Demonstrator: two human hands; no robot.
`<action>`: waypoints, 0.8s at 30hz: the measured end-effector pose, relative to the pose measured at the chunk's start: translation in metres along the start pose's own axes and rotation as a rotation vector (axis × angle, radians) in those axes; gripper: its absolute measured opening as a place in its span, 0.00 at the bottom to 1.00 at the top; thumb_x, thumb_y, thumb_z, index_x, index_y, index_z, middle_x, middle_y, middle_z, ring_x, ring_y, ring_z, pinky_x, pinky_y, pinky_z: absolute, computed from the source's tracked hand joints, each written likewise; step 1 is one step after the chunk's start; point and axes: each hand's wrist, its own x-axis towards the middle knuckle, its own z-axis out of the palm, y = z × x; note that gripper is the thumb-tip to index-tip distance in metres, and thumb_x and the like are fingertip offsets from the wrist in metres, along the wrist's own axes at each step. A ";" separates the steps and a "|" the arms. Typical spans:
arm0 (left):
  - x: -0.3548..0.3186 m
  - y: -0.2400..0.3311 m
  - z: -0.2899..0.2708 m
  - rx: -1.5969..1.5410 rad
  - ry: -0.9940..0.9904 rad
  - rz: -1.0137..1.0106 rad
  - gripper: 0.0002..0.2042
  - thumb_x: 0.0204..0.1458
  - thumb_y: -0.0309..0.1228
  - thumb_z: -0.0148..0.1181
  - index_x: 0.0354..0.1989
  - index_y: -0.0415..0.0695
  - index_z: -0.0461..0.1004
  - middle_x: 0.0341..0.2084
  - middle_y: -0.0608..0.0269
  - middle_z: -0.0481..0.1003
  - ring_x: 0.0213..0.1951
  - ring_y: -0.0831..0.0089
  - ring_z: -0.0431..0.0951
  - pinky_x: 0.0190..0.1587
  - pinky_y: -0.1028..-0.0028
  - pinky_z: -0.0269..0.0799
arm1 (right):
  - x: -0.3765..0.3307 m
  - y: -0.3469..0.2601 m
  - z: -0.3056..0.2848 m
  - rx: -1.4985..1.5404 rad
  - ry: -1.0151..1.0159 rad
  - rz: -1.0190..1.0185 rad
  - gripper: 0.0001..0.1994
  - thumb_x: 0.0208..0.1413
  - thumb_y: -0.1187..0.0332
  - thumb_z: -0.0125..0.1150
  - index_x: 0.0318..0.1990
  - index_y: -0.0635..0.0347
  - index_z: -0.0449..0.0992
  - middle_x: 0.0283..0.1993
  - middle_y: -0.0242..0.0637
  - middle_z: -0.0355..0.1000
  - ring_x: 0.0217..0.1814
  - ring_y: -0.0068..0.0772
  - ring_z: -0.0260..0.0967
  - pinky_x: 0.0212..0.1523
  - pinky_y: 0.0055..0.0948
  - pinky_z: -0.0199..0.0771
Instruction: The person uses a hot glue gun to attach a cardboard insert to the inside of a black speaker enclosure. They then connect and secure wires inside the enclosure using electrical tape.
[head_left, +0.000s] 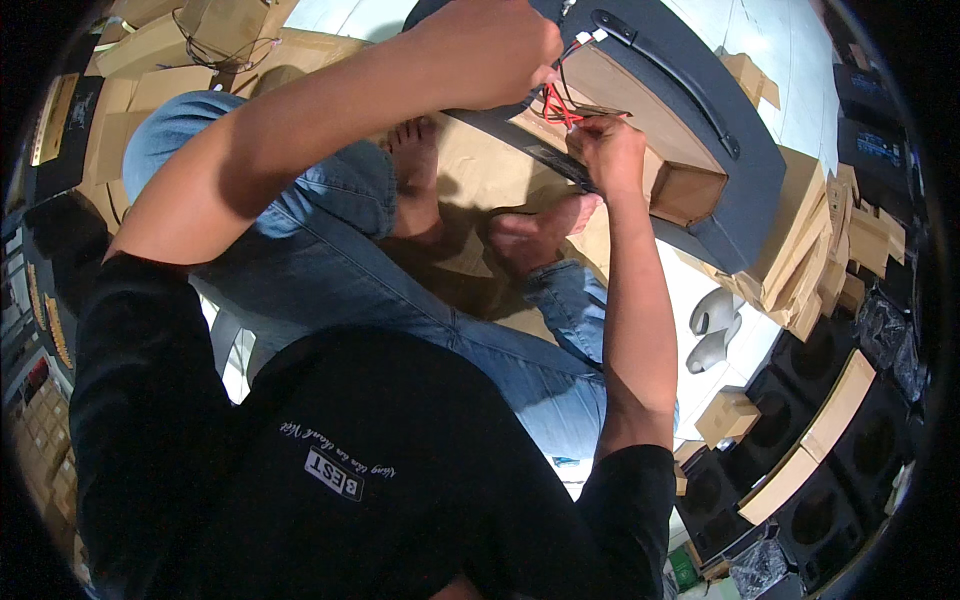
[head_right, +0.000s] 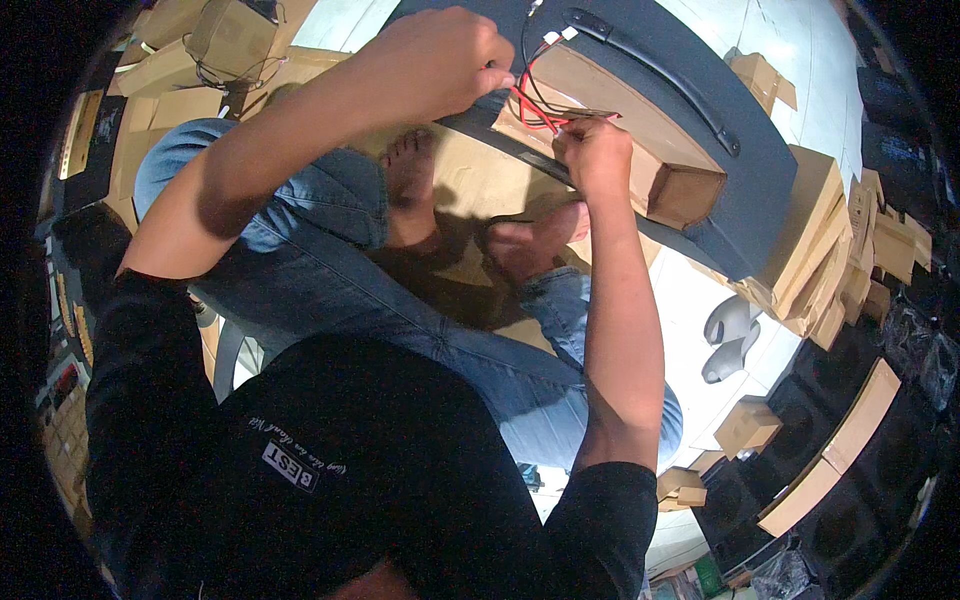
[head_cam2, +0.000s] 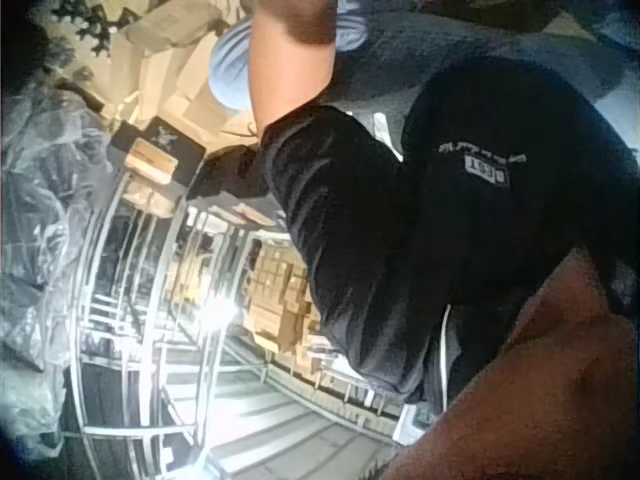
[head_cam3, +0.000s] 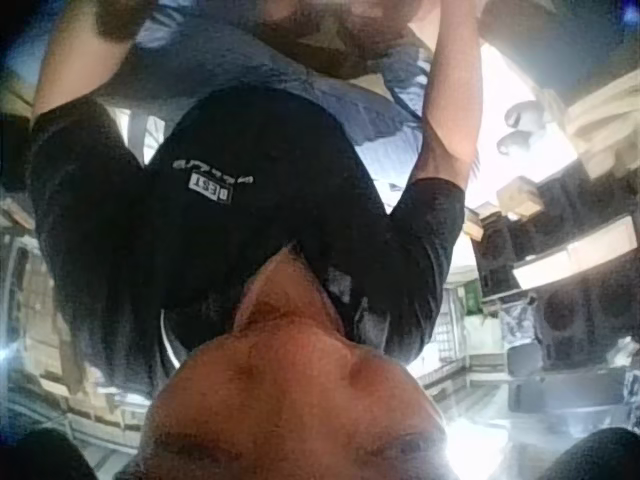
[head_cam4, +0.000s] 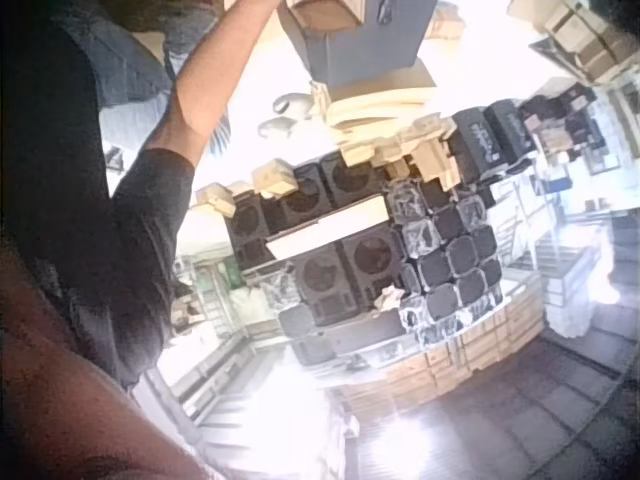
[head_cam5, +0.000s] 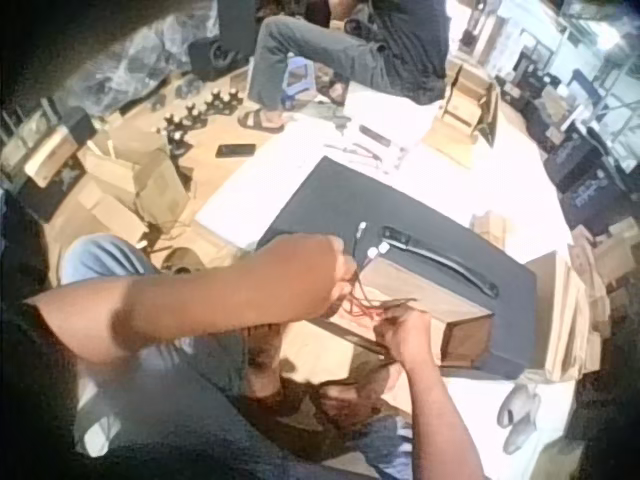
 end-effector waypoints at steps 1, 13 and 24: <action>-0.001 0.001 0.004 0.087 -0.001 0.036 0.13 0.55 0.37 0.63 0.43 0.44 0.81 0.48 0.43 0.79 0.49 0.50 0.81 0.50 0.59 0.77 | -0.003 0.007 -0.004 0.070 -0.006 0.040 0.12 0.50 0.68 0.74 0.41 0.61 0.86 0.36 0.46 0.83 0.37 0.40 0.83 0.45 0.33 0.81; -0.003 -0.007 0.050 0.198 0.235 0.249 0.15 0.53 0.35 0.67 0.47 0.47 0.77 0.39 0.59 0.76 0.47 0.57 0.79 0.51 0.59 0.77 | -0.023 0.024 -0.009 0.219 0.015 -0.100 0.13 0.55 0.66 0.72 0.46 0.61 0.85 0.35 0.44 0.82 0.34 0.34 0.82 0.38 0.32 0.80; -0.020 0.001 0.147 -0.110 -0.209 0.025 0.15 0.59 0.36 0.59 0.39 0.32 0.77 0.30 0.43 0.82 0.38 0.44 0.84 0.42 0.52 0.82 | 0.000 0.022 -0.009 0.266 -0.120 0.028 0.08 0.55 0.68 0.67 0.38 0.63 0.85 0.29 0.43 0.82 0.31 0.32 0.82 0.39 0.30 0.80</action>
